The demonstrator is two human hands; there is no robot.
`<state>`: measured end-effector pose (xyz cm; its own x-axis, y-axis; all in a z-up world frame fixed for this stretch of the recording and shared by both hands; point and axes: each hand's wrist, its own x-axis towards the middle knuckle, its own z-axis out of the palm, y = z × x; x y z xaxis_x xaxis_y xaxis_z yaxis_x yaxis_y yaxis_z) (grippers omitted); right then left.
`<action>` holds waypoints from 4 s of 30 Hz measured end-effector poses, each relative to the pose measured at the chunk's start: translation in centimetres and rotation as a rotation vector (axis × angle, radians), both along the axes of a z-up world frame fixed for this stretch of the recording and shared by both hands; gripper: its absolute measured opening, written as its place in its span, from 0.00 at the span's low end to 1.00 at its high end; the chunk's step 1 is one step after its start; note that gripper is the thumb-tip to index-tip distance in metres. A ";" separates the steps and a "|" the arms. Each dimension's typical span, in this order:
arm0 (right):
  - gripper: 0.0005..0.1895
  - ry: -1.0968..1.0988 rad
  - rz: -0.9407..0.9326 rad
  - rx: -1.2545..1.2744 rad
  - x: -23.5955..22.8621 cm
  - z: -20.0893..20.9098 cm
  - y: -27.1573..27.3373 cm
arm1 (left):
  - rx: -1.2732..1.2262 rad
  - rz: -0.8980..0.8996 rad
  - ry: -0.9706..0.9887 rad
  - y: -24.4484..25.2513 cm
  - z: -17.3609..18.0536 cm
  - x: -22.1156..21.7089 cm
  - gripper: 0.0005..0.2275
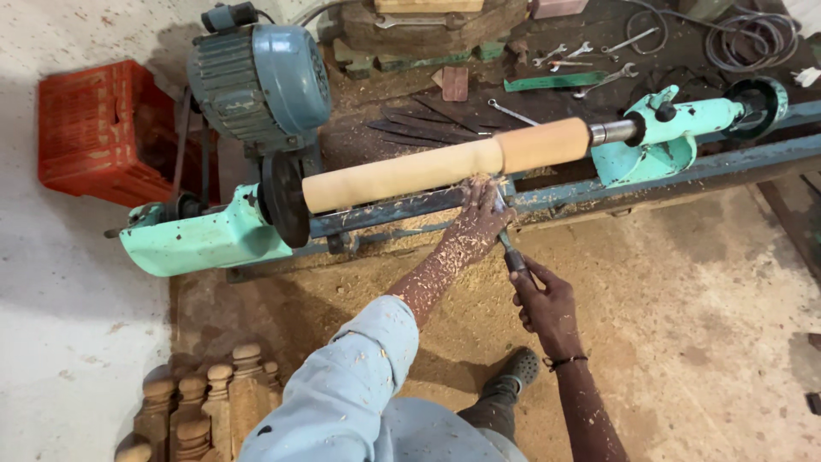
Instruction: The person shapes a wooden cylinder on a lathe by applying hand-held chisels to the rotating wood. They turn the power on and off at a wall switch and use a wrench to adjust the lathe machine components.
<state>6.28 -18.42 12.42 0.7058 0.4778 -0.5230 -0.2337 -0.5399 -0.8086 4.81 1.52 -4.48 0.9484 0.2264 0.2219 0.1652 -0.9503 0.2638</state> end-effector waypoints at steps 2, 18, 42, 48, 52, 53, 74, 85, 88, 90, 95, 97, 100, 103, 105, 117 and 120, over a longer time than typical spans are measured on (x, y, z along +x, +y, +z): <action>0.27 0.004 0.004 0.005 -0.4 0.1 0.2 | -0.043 -0.001 0.004 0.1 0.3 -0.6 0.22; 0.27 0.022 -0.006 0.042 -3.9 -1.0 1.3 | -0.018 0.018 0.036 1.4 0.2 -3.8 0.28; 0.27 -0.017 -0.019 0.054 -6.2 -1.1 2.3 | -0.160 0.032 0.146 2.4 3.0 -6.1 0.25; 0.27 0.017 -0.037 0.054 -6.3 -1.3 2.1 | -0.170 0.017 0.163 2.5 2.8 -6.2 0.29; 0.27 0.001 -0.022 0.039 -6.5 -1.0 2.3 | -0.181 0.010 0.117 2.8 2.7 -6.5 0.31; 0.27 0.000 -0.020 0.038 -6.7 -0.9 2.3 | -0.176 0.008 0.093 2.7 2.7 -6.8 0.32; 0.27 0.005 -0.019 0.022 -9.8 -0.6 3.8 | -0.201 0.023 -0.002 3.9 1.6 -9.9 0.28; 0.27 0.032 0.001 0.022 -11.7 -1.0 4.5 | -0.229 0.064 0.100 4.6 2.2 -12.2 0.28; 0.28 -0.002 0.019 0.054 -12.2 -1.5 4.7 | -0.220 0.059 0.099 4.8 2.6 -12.9 0.29; 0.28 0.020 0.018 0.082 -12.6 -1.7 4.7 | -0.223 0.061 0.104 5.0 2.6 -13.3 0.29; 0.29 0.017 0.047 0.058 -13.2 -1.8 4.8 | -0.231 0.063 0.041 5.5 1.8 -14.0 0.25; 0.29 -0.012 0.075 0.043 -13.6 -1.7 5.0 | -0.240 0.066 0.083 5.7 1.3 -14.3 0.27; 0.29 -0.008 0.056 0.073 -14.3 -1.6 5.4 | -0.198 0.062 0.064 6.0 0.4 -14.9 0.27; 0.29 -0.041 0.068 0.057 -14.9 -1.6 5.5 | -0.170 0.071 0.033 6.4 -0.3 -15.3 0.26; 0.29 -0.038 0.075 0.041 -15.2 -1.7 5.7 | -0.169 0.072 0.025 6.5 -0.5 -15.5 0.24; 0.29 -0.008 0.086 0.036 -17.3 -2.5 6.8 | -0.215 0.065 0.081 7.5 2.7 -18.6 0.23; 0.30 -0.013 0.095 0.036 -18.0 -2.5 7.0 | -0.219 0.077 0.060 7.5 3.1 -19.5 0.22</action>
<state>-11.68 -11.39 9.91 0.6631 0.5611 -0.4954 -0.1724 -0.5296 -0.8305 -14.68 9.05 -1.39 0.9366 0.3348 0.1032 0.2563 -0.8556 0.4497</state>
